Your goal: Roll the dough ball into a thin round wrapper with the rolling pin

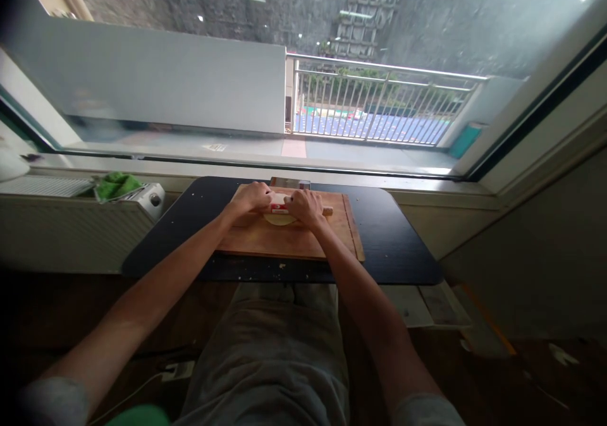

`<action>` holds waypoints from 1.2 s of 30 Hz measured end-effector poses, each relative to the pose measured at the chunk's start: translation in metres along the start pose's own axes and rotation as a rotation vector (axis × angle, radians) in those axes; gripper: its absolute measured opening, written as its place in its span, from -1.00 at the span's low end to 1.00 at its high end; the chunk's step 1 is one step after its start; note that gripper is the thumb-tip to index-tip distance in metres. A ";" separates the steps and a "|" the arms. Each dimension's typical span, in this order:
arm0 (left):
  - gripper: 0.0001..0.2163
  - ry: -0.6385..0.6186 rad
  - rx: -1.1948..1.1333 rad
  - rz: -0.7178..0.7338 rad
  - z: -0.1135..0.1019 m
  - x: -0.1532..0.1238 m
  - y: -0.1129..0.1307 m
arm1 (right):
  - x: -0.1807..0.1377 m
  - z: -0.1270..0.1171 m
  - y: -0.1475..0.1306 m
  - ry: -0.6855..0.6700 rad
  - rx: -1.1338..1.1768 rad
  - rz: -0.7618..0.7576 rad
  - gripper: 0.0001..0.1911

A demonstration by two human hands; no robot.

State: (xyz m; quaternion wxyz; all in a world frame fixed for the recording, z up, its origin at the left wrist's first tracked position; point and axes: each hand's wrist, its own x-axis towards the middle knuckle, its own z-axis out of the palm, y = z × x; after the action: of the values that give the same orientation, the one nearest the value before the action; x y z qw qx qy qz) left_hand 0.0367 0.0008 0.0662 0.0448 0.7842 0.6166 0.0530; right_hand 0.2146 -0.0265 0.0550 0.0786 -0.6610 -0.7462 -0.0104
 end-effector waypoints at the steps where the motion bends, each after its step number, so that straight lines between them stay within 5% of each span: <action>1: -0.56 -0.015 0.002 0.001 0.001 -0.006 0.001 | -0.003 0.000 0.000 -0.007 0.007 -0.002 -0.54; 13: -0.52 0.153 0.024 -0.026 0.017 -0.070 0.011 | -0.037 0.002 -0.003 -0.005 0.064 -0.023 -0.55; 28: -0.55 0.102 -0.035 0.001 0.003 -0.007 -0.004 | 0.017 -0.001 0.001 0.014 0.101 0.014 -0.51; 36: -0.56 0.066 -0.068 0.034 0.006 -0.032 0.001 | -0.015 0.004 0.000 0.014 0.031 -0.061 -0.50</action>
State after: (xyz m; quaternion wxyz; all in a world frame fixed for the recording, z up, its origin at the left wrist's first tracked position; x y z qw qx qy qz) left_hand 0.0312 -0.0309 0.0592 0.0498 0.7903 0.6023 0.1005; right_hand 0.2161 -0.0408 0.0488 0.0938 -0.6366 -0.7655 -0.0056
